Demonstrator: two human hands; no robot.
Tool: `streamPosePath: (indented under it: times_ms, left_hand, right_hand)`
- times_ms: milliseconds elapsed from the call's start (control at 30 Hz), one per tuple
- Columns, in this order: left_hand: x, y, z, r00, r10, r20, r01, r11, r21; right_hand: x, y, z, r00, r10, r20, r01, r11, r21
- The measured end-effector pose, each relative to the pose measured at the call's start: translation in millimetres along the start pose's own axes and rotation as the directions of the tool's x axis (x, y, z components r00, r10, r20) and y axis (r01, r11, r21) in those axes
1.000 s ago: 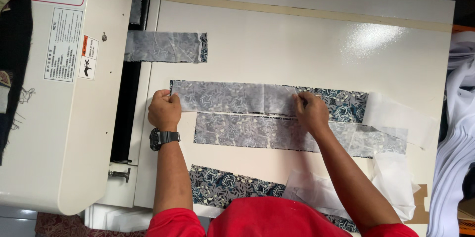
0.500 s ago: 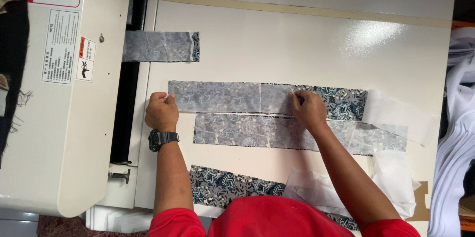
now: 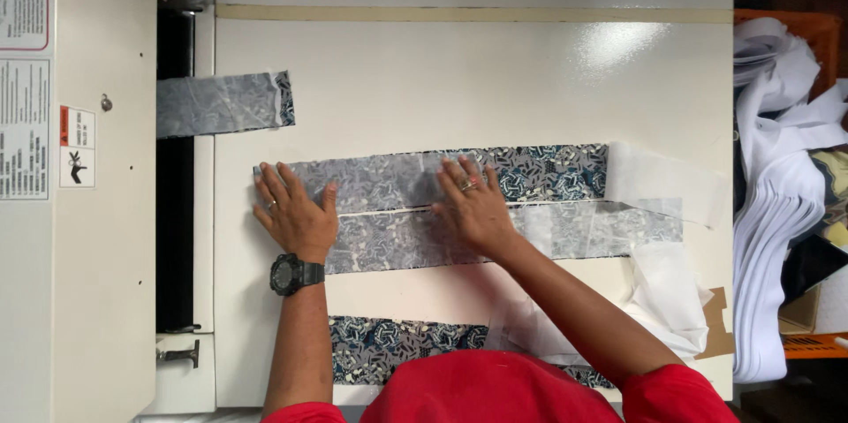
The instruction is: The person aligns several patterned fabric strips on a white work surface next to a cutting machine. They place translucent paper over the strips, smooth them down, and adjust the alignment of the layers.
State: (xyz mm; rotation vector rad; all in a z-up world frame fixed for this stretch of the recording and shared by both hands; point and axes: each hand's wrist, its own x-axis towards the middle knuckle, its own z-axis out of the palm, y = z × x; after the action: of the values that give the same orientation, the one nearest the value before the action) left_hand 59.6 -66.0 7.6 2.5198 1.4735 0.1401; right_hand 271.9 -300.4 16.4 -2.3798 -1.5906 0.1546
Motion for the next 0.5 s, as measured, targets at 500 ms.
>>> streamPosePath:
  times_ms: [500]
  left_hand:
    - [0.6, -0.1, 6.9, 0.994, -0.047, 0.098, 0.053, 0.997, -0.058]
  right_hand:
    - [-7.3, 40.9, -7.6, 0.942, 0.335, 0.020, -0.333, 0.940, -0.066]
